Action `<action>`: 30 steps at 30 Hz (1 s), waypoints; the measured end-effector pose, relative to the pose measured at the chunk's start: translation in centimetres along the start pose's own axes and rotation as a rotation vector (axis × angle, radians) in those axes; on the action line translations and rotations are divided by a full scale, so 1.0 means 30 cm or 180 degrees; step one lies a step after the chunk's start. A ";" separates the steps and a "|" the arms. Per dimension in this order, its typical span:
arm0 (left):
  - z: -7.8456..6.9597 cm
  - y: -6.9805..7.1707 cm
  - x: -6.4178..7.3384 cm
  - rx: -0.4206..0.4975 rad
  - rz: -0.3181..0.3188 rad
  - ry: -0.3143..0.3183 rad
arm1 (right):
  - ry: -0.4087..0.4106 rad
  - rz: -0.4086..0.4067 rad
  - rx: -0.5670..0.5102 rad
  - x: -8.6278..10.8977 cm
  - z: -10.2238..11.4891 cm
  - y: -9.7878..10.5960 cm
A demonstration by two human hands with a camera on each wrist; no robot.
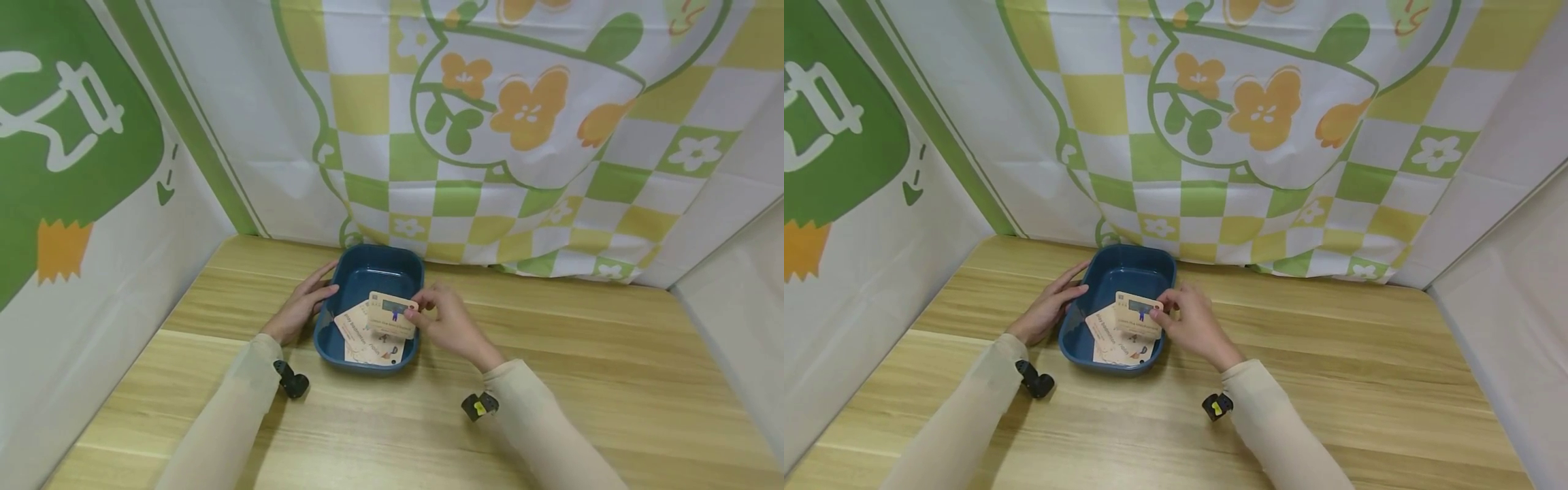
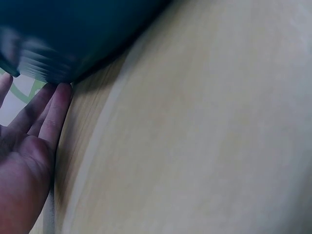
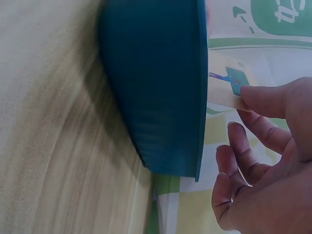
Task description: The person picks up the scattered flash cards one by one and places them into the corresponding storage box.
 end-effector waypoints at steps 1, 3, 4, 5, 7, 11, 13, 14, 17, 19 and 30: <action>0.000 0.000 0.001 -0.0007 -0.0001 -0.0005 | -0.0025 0.0011 0.0018 0.001 -0.003 -0.003; 0.000 0.002 0.000 -0.0007 -0.0019 0.0000 | -0.0047 0.0016 0.0021 0.003 -0.007 -0.006; 0.001 0.003 0.000 -0.0011 -0.0026 0.0001 | -0.0041 0.0010 0.0021 0.003 -0.007 -0.006; 0.001 0.003 0.000 -0.0021 -0.0015 -0.0006 | -0.0019 0.0002 0.0013 0.003 -0.007 -0.007; 0.002 0.005 0.000 -0.0029 -0.0022 -0.0004 | 0.0033 -0.0018 0.0011 0.003 -0.004 -0.006; 0.004 0.002 -0.002 -0.0034 -0.0014 -0.0004 | 0.0060 -0.0037 0.0001 0.006 -0.003 -0.002; 0.006 0.002 -0.003 -0.0029 -0.0020 0.0005 | 0.0036 -0.0034 -0.0001 0.009 -0.005 0.001; 0.006 0.001 -0.005 -0.0024 -0.0017 0.0004 | 0.0028 -0.0037 0.0009 0.010 -0.007 0.003; 0.007 0.000 -0.007 -0.0021 -0.0020 0.0017 | 0.0009 -0.0046 0.0017 0.017 -0.015 0.007; 0.008 0.000 -0.008 -0.0020 -0.0011 0.0015 | -0.0008 -0.0055 0.0041 0.023 -0.021 0.011; 0.007 0.004 -0.007 -0.0024 -0.0022 0.0013 | 0.0101 -0.0287 0.0094 0.075 -0.066 0.094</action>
Point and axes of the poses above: each hand's wrist, its own x-axis away from the middle knuckle, its own y-axis out of the back of the hand, z = x × y, the point moved 10 cm from there along -x, towards the middle knuckle, and after that the axes turned 11 degrees about x, right-handed, at the moved point
